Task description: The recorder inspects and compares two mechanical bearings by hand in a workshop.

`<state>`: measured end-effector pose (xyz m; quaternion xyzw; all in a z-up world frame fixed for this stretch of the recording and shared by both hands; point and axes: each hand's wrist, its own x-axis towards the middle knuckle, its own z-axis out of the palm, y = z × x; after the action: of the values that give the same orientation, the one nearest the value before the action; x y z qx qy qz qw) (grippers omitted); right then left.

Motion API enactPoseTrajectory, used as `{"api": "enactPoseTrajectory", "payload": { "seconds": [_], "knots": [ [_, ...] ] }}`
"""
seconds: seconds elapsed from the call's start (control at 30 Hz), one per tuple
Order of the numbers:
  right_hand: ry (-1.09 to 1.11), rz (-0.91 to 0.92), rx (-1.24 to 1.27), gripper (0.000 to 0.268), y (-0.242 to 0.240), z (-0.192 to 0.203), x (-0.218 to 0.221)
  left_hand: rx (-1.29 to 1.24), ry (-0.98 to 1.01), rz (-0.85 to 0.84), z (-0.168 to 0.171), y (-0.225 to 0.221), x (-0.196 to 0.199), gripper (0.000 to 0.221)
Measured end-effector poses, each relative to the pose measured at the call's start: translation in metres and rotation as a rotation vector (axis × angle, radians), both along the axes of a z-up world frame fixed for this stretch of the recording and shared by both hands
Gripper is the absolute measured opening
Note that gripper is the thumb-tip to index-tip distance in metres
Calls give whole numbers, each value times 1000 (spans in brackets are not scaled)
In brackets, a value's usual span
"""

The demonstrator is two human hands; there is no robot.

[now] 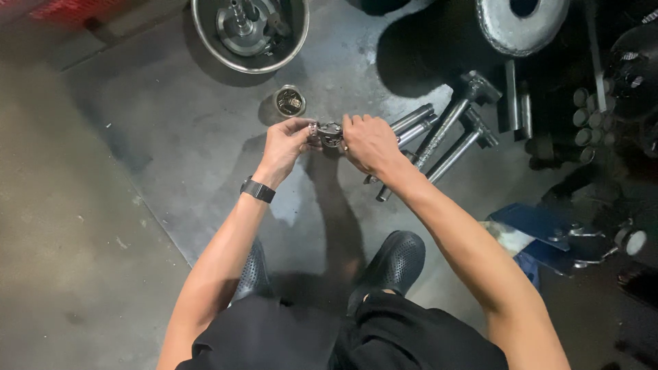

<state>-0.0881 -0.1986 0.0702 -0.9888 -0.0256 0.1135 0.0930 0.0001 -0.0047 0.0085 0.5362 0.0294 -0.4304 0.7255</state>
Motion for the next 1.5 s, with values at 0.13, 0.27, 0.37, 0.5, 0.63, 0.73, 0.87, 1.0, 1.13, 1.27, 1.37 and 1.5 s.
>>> {"api": "enactPoseTrajectory", "payload": {
  "seconds": [0.13,0.27,0.37,0.5,0.63,0.73,0.87,1.0,1.13,1.27,1.37,1.5],
  "knots": [
    [-33,23,-70,32,0,3,-1,-29,-6,-7,-6,1,1,20],
    [-7,-2,-94,29,2,3,0,-72,22,-27,-5,0,0,20],
    [10,-7,-105,23,3,0,0,-71,-6,-43,-5,-1,-1,21],
    [234,-116,7,21,4,8,2,-25,-66,-53,5,-8,-3,21],
    [230,-134,20,24,-1,1,-1,-79,-13,1,-8,-12,-6,20],
    [-38,-50,46,26,-13,-13,1,-91,35,40,-13,-11,-6,21],
    [135,-260,-119,34,-41,-49,3,-8,29,21,-15,-4,-6,24],
    [-86,-410,-142,39,-53,-56,11,57,28,14,-27,-1,-5,26],
    [-438,-296,-258,48,-25,-56,7,75,-35,-2,-32,-1,-3,25],
    [-176,-180,235,16,9,-76,-2,124,-13,18,-31,1,-4,23],
    [-170,-143,238,13,18,-100,-3,142,28,14,-32,2,-6,24],
    [-159,-95,176,13,20,-101,4,98,65,-4,-25,8,-5,26]
  ]
}}
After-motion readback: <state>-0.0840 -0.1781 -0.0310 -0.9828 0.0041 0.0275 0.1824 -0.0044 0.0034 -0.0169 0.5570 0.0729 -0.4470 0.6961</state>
